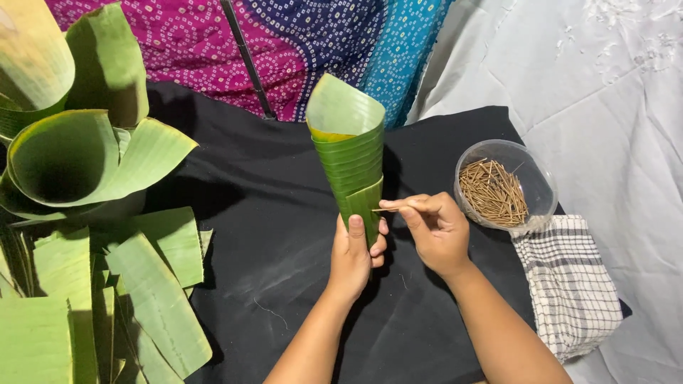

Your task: Cleaning banana leaves with a cloth and folding them into shapes for food preparation.

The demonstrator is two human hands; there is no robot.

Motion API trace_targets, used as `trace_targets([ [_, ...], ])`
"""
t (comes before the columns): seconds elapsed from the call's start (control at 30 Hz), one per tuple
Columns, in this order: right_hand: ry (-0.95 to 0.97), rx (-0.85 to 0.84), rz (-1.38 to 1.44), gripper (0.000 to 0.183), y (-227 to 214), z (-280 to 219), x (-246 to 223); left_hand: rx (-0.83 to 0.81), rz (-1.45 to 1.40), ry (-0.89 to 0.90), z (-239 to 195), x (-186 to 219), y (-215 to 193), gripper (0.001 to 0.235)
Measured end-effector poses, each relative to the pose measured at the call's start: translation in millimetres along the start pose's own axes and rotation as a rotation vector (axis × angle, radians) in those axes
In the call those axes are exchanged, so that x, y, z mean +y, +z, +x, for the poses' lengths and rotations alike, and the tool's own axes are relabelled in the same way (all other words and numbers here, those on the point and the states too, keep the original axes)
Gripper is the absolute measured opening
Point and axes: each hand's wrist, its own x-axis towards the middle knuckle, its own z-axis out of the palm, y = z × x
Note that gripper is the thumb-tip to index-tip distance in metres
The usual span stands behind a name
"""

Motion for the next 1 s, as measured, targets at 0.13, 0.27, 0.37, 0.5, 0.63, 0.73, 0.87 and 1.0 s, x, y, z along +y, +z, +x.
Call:
trace_targets([
  [0.13, -0.038, 0.013, -0.040, 0.010, -0.6, 0.5, -0.9, -0.008, 0.002, -0.019, -1.4, 2.3, 2.0, 0.047],
  [0.27, -0.209, -0.019, -0.174, 0.014, 0.3, -3.5, 2.3, 0.009, 0.002, -0.010, -0.5, 0.9, -0.5, 0.047],
  [0.37, -0.166, 0.014, -0.163, 0.014, 4.2, -5.0, -0.7, 0.021, -0.023, -0.010, -1.4, 3.8, -0.6, 0.047],
  [0.5, -0.074, 0.025, -0.175, 0.015, 11.6, -6.3, 0.4, 0.000, 0.032, 0.012, -2.3, 7.9, 0.6, 0.047],
  [0.63, -0.087, 0.016, -0.162, 0.016, 3.7, -9.0, 6.2, -0.017, -0.097, -0.062, -5.4, 12.1, 6.7, 0.050],
  [0.73, 0.053, 0.044, 0.016, 0.011, 0.5, -9.9, 15.5, -0.008, -0.141, -0.090, -4.5, 16.6, 7.8, 0.049],
  [0.87, 0.463, 0.112, 0.291, 0.010, 0.1, -9.7, 18.6, -0.029, -0.155, -0.110, -4.2, 21.7, 7.8, 0.046],
  [1.0, 0.635, 0.164, 0.457, 0.014, 1.0, -10.3, 20.2, -0.024, -0.153, -0.125, -3.3, 22.8, 6.4, 0.043],
])
